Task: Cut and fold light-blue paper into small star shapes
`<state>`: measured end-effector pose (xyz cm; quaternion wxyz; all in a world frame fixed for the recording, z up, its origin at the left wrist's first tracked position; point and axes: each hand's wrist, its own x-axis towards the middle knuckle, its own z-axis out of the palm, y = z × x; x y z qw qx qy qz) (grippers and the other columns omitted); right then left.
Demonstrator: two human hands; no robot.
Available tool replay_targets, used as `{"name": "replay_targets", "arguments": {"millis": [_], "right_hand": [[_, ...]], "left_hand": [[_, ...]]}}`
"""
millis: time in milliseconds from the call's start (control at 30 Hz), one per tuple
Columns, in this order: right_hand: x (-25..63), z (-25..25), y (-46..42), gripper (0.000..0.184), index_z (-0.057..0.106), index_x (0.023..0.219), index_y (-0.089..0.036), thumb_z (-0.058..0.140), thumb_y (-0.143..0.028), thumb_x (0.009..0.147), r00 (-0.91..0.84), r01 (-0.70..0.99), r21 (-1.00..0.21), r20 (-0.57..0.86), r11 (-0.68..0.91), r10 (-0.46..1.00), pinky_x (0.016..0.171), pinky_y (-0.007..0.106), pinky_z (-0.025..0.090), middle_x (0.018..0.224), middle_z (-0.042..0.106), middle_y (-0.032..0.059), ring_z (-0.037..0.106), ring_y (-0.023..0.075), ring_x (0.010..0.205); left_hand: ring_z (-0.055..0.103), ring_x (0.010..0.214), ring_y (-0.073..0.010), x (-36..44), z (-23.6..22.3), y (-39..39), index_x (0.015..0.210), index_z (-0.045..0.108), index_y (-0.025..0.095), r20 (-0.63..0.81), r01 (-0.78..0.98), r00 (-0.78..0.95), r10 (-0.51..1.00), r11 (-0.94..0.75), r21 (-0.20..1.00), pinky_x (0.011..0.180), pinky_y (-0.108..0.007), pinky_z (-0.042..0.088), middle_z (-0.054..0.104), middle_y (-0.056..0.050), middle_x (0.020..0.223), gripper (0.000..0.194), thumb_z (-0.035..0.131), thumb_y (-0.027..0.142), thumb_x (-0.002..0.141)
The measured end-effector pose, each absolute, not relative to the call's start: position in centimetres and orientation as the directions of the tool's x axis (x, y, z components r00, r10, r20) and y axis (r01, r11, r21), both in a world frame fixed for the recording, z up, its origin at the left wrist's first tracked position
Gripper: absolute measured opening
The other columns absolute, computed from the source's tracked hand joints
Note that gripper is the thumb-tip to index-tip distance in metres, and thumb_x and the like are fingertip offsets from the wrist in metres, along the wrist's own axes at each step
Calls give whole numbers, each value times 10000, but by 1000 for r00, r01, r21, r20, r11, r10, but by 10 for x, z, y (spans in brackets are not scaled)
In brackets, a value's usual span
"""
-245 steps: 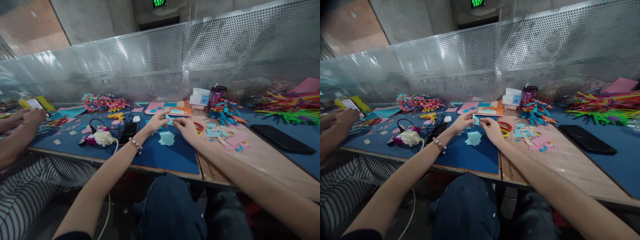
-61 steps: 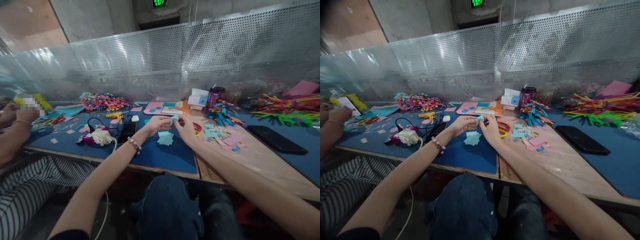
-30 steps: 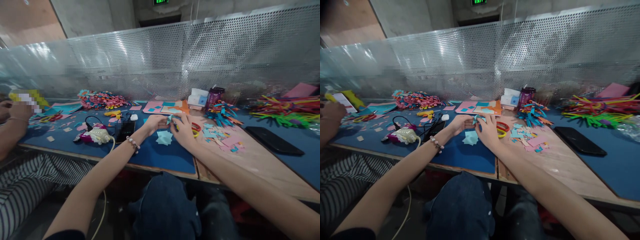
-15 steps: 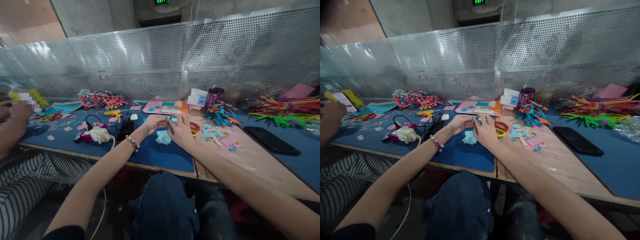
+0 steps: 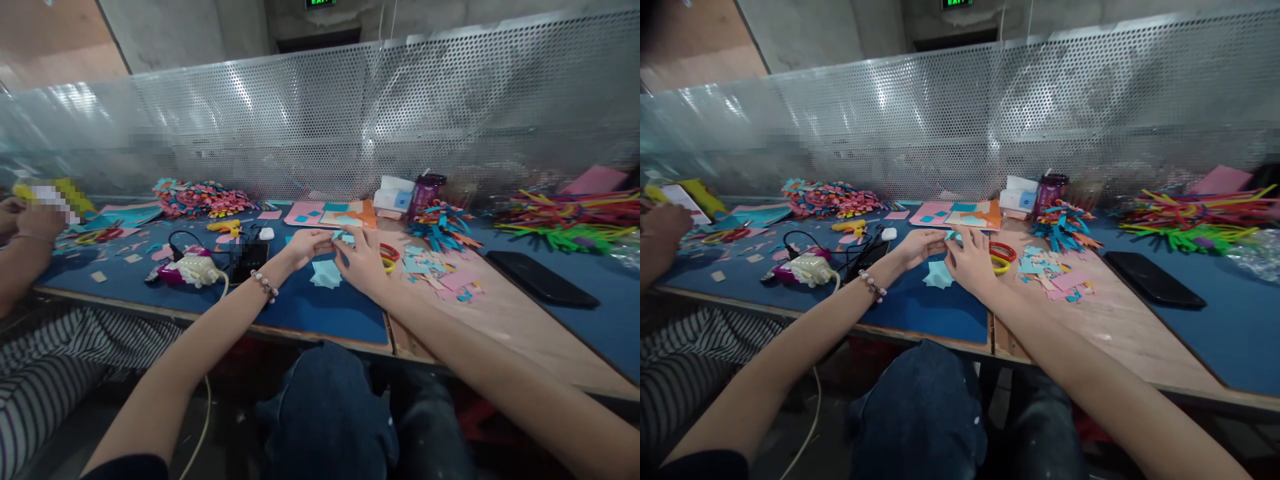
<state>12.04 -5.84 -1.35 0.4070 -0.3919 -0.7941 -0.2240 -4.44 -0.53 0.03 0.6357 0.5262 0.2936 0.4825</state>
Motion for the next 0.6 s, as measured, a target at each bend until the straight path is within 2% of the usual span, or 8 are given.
{"name": "replay_targets", "arguments": {"millis": [100, 233, 300, 433, 600], "right_hand": [[121, -10, -58, 254, 661, 1012, -208, 484, -183, 831, -335, 766, -22, 839, 642, 428, 940, 465, 332, 1239, 525, 103, 405, 295, 1124], [128, -3, -46, 203, 644, 945, -182, 464, -208, 856, -147, 680, -245, 878, 691, 455, 914, 416, 374, 1009, 622, 94, 509, 240, 990], [131, -2, -38, 212, 642, 942, -168, 464, -259, 871, -109, 610, -380, 829, 695, 549, 871, 389, 406, 928, 649, 83, 551, 222, 920], [136, -5, -27, 236, 661, 874, -170, 496, -337, 853, -172, 466, -607, 651, 643, 739, 740, 326, 453, 859, 678, 58, 596, 183, 784], [136, -8, -28, 210, 658, 790, -163, 543, -339, 809, -111, 447, -687, 593, 573, 797, 683, 313, 450, 770, 675, 52, 595, 177, 720]], "left_hand": [[670, 766, -131, -44, 3, -7, 865, 644, 81, 135, -295, 332, 933, -33, 955, 865, -336, 507, 694, -85, 832, 93, 627, 131, 789], [677, 815, -161, -43, 7, -13, 870, 645, 83, 161, -231, 367, 916, -78, 970, 884, -371, 499, 698, -100, 856, 139, 655, 185, 776], [679, 814, -175, -42, 6, -14, 884, 649, 89, 166, -169, 390, 906, -107, 980, 866, -380, 504, 700, -104, 861, 186, 675, 226, 761], [680, 764, -177, -41, 1, -13, 902, 648, 96, 195, -60, 402, 894, -187, 981, 771, -345, 517, 696, -101, 854, 242, 687, 275, 744], [674, 775, -172, -38, 0, -14, 925, 630, 95, 237, 44, 395, 888, -275, 960, 630, -249, 463, 690, -112, 886, 282, 673, 310, 749]]}}
